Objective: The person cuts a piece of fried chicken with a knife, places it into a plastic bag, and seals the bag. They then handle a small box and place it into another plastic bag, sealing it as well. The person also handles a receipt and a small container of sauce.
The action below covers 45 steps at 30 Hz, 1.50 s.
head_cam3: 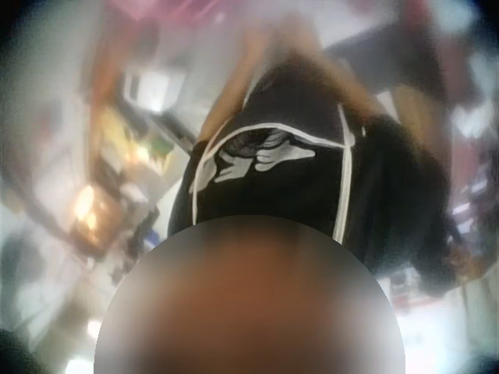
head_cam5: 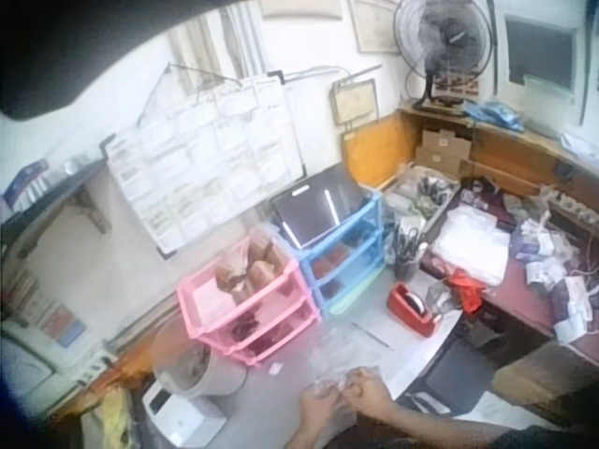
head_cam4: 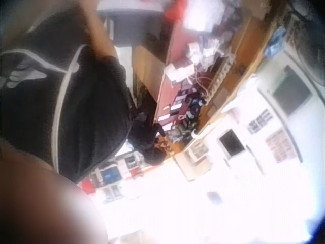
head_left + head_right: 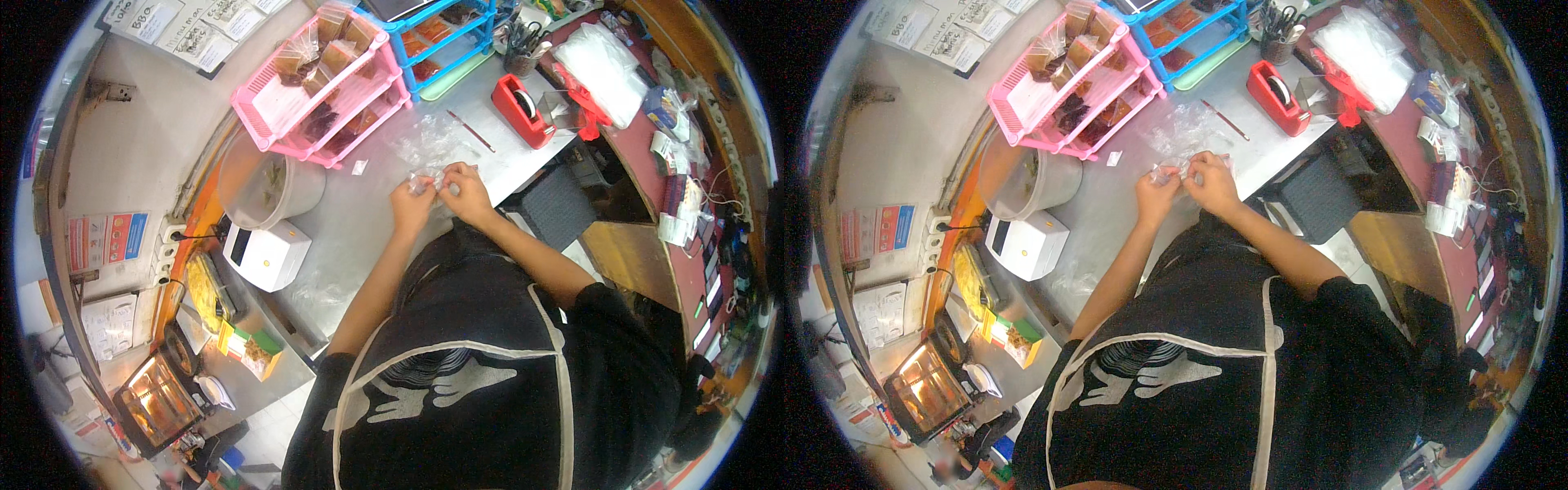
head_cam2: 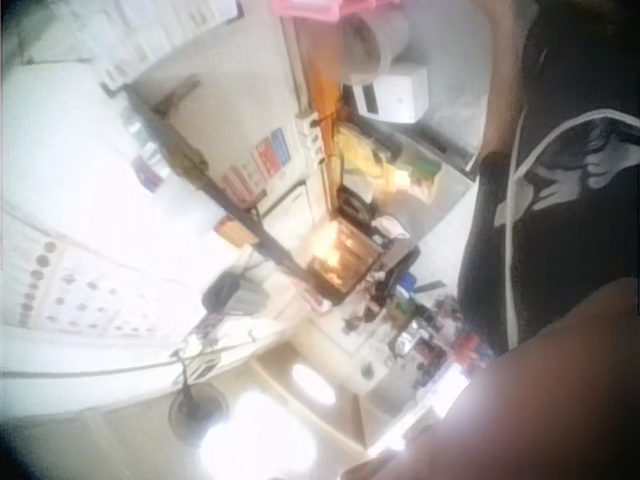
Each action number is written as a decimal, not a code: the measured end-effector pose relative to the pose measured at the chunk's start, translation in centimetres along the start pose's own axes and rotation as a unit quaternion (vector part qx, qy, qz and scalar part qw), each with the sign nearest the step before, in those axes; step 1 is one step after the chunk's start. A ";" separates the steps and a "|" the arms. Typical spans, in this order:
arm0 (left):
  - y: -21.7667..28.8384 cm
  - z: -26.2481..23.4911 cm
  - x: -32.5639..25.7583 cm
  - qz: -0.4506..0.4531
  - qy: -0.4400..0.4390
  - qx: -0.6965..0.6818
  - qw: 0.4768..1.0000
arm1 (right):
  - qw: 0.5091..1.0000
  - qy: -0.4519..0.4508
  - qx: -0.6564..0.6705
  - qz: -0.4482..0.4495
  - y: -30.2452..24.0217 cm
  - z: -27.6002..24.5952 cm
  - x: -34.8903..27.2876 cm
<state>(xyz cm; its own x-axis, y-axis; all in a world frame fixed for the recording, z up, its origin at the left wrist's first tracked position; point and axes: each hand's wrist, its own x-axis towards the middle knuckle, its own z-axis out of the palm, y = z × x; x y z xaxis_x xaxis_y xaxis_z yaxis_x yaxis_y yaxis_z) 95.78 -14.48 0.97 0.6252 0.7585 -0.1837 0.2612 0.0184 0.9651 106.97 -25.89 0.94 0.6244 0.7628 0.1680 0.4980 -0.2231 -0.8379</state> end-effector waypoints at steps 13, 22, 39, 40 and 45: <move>0.8 0.1 -0.6 0.105 0.028 0.091 0.990 | 0.999 -0.021 0.004 0.025 -0.6 0.1 -0.1; 1.4 0.0 -0.8 0.095 0.025 0.087 0.991 | 0.999 -0.023 0.013 0.025 -0.8 0.0 -0.1; 0.2 -0.2 -0.1 0.051 -0.040 0.011 0.998 | 0.968 -0.052 0.242 0.043 4.7 2.3 1.7; 0.2 -0.2 -0.1 0.045 -0.038 -0.023 0.998 | 0.961 -0.076 0.262 0.043 5.0 2.2 1.8; 0.4 -0.4 0.3 0.044 -0.029 0.008 0.999 | 0.984 -0.097 0.145 -0.046 3.7 1.1 1.2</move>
<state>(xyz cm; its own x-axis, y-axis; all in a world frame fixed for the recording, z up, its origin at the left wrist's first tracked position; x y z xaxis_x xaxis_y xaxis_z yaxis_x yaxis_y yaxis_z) 95.77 -13.98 1.36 0.6878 0.7177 -0.1084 0.2140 -0.0579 0.9751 108.84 -25.12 -2.53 0.4450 0.8790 0.1710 0.3360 0.0131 -0.9418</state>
